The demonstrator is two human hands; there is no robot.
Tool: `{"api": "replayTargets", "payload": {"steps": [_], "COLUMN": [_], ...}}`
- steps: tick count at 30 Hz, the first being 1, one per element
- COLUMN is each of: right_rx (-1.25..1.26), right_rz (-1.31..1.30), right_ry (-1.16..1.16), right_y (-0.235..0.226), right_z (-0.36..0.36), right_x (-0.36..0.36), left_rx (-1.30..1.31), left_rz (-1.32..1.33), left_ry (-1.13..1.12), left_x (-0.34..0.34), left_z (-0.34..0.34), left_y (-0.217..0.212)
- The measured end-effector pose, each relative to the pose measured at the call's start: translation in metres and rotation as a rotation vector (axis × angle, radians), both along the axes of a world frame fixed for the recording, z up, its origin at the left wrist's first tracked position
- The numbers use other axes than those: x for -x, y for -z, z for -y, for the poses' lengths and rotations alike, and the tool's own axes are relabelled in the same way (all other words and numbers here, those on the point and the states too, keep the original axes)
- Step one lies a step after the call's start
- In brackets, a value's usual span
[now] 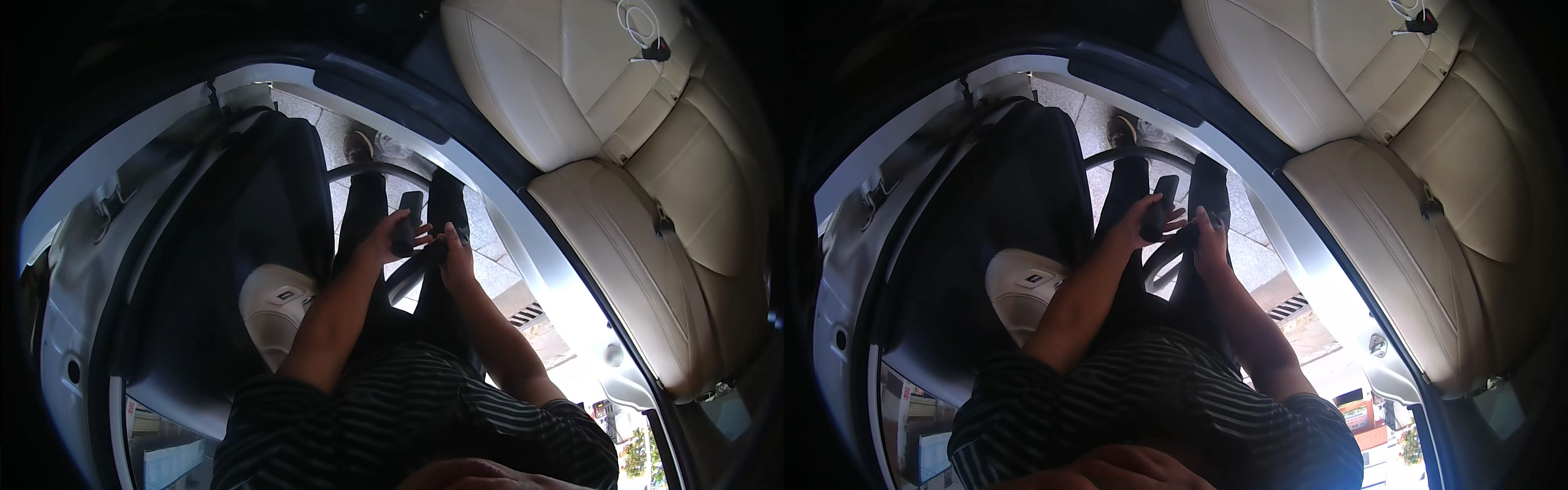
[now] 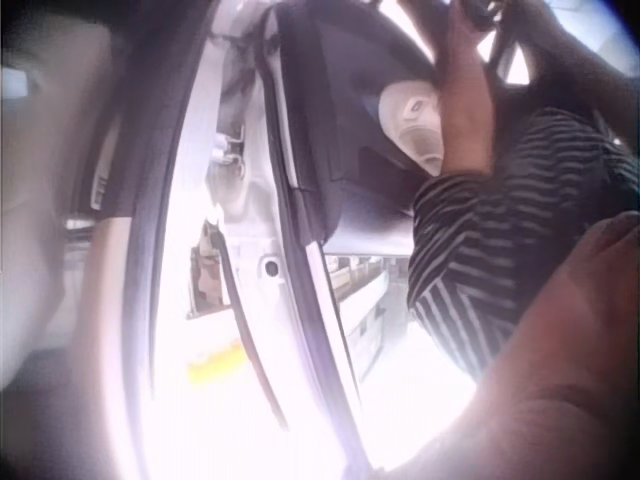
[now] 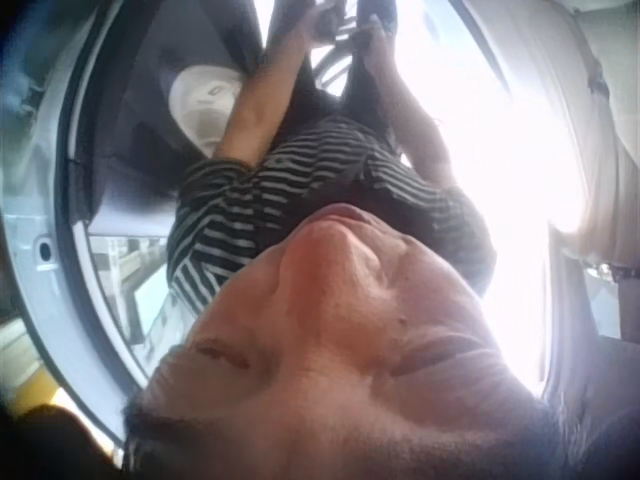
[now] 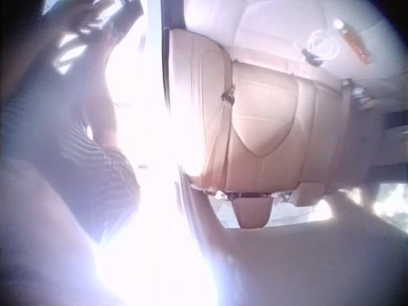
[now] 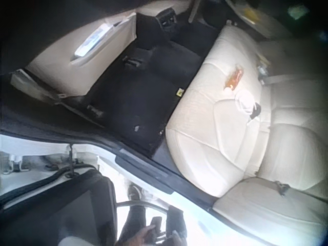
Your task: The person vacuums the back seat, floor mats, and trunk of a white sedan, then uses a pressure washer to rinse the exterior body and wheels. They move items aside to access surfaces and systematically clean multiple areas.
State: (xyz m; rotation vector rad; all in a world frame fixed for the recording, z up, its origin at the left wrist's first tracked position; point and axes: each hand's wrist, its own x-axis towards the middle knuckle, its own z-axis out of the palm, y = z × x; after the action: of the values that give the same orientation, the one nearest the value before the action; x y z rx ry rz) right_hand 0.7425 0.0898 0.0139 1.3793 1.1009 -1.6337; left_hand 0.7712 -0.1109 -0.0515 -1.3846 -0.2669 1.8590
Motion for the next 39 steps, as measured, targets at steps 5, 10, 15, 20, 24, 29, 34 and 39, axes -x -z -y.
{"api": "replayTargets", "payload": {"steps": [5,10,15,20,24,29,34,39], "right_rx": [-0.037,-0.088,0.069,0.137,0.138,-0.268,-0.396,-0.603], "right_rz": [0.155,0.358,0.299,0.216,0.107,-0.576,-0.972,-0.943], "right_ry": [-0.102,-0.385,-0.448,-0.75,-1.271,-1.732,-1.908,-2.188], "right_y": [0.033,0.025,-0.014,-0.027,0.01,0.082,0.182,0.243], "right_z": [0.008,0.008,0.006,0.001,0.003,0.042,0.087,0.082], "right_x": [-0.007,0.003,0.014,0.042,0.088,0.113,0.103,0.066], "left_rx": [0.212,0.304,0.571,0.488,0.664,0.538,0.526,0.558], "left_rz": [-0.394,-0.581,-0.561,-0.698,-0.813,-1.088,-1.08,-1.092], "left_ry": [0.481,0.708,0.702,0.706,0.69,1.218,1.234,1.254], "left_x": [-0.003,-0.011,-0.016,-0.026,-0.056,-0.09,-0.09,-0.09], "left_z": [-0.006,-0.009,-0.041,-0.037,-0.029,-0.045,-0.059,-0.062], "left_y": [-0.023,-0.035,-0.035,-0.002,0.01,0.001,0.012,0.02]}}
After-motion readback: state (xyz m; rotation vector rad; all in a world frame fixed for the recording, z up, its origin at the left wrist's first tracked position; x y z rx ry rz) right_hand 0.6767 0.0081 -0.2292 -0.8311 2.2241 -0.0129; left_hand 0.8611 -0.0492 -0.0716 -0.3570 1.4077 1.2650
